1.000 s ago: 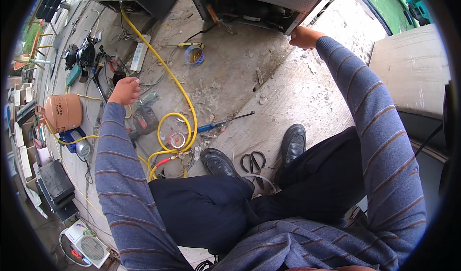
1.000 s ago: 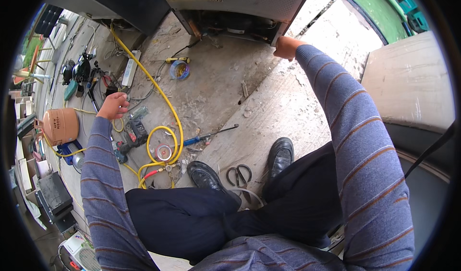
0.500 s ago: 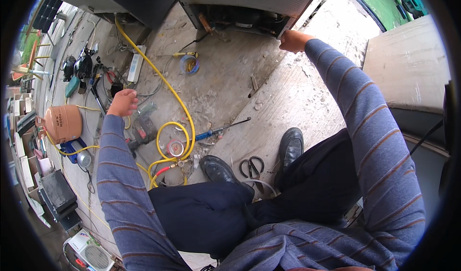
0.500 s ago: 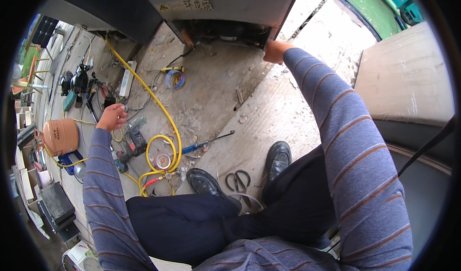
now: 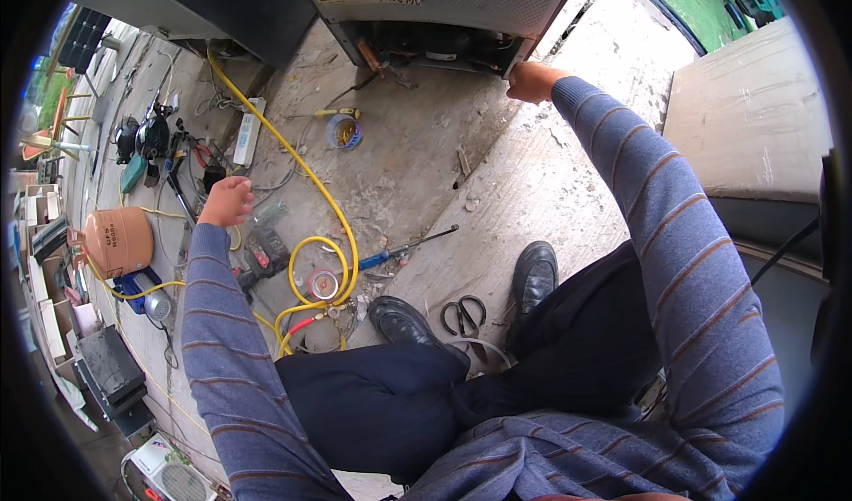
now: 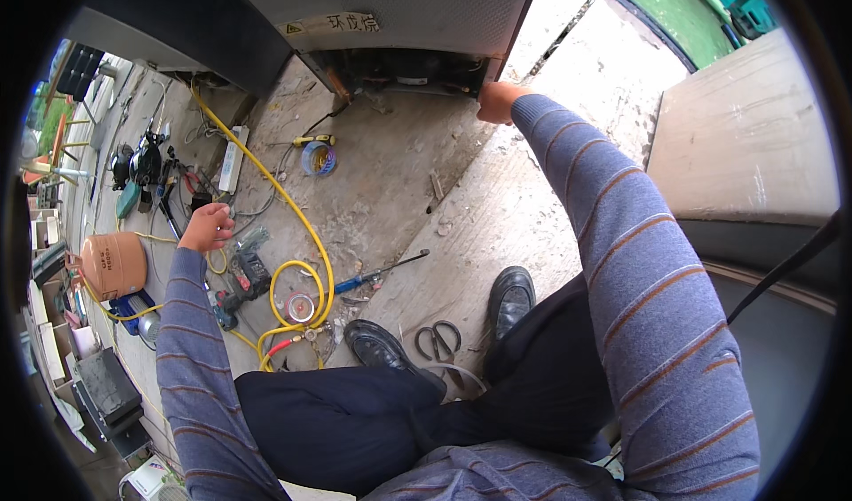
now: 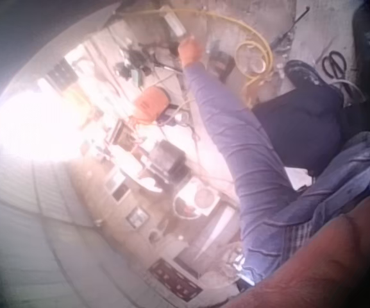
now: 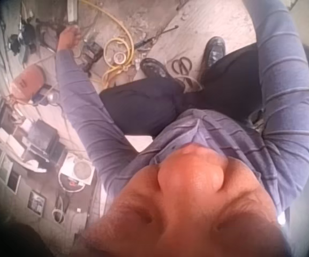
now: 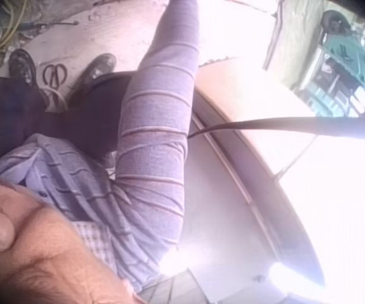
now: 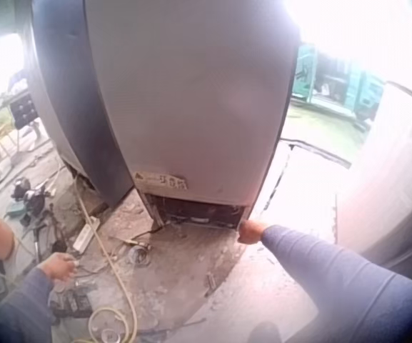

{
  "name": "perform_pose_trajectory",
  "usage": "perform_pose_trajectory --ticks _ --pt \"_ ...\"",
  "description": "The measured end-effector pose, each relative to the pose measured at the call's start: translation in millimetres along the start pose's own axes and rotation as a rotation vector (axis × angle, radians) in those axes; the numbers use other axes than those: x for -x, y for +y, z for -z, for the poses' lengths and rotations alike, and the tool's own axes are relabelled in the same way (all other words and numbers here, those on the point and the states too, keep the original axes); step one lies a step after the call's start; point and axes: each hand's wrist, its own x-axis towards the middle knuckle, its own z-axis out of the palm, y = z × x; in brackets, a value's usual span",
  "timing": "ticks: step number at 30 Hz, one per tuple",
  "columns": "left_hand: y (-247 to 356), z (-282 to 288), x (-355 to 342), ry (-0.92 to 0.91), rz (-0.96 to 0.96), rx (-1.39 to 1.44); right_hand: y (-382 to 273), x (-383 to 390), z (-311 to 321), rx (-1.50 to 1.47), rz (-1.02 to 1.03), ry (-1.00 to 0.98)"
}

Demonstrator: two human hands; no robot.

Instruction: The person is sitting on the floor and working on the underside of a large appliance. They use a screwdriver to manipulate internal components and adjust connections. The person also handles a yellow hose and other tools scattered around the workspace.

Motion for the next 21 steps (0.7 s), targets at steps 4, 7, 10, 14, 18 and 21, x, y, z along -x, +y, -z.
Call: perform_pose_trajectory --ticks 4,7,10,14,18,21 --pt "-0.1 0.5 1.3 -0.002 -0.003 -0.006 1.3 -5.0 -3.3 0.011 -0.025 0.002" --pt "-2.8 1.9 1.5 0.003 0.001 -0.001 -1.3 -5.7 -2.9 0.003 -0.026 -0.008" --pt "-3.2 2.1 2.4 0.001 -0.003 -0.003 -1.3 -4.7 -2.1 0.006 -0.024 -0.006" --pt "-4.1 2.6 1.8 -0.004 -0.004 0.004 -2.7 -4.3 -1.5 0.01 -0.026 -0.012" --pt "-1.2 1.4 2.3 -0.007 -0.012 -0.004 1.1 -4.5 -2.5 0.011 -0.025 0.012" --pt "-1.6 1.4 3.0 -0.006 -0.018 -0.003 0.3 -4.2 -1.6 0.021 -0.014 0.011"
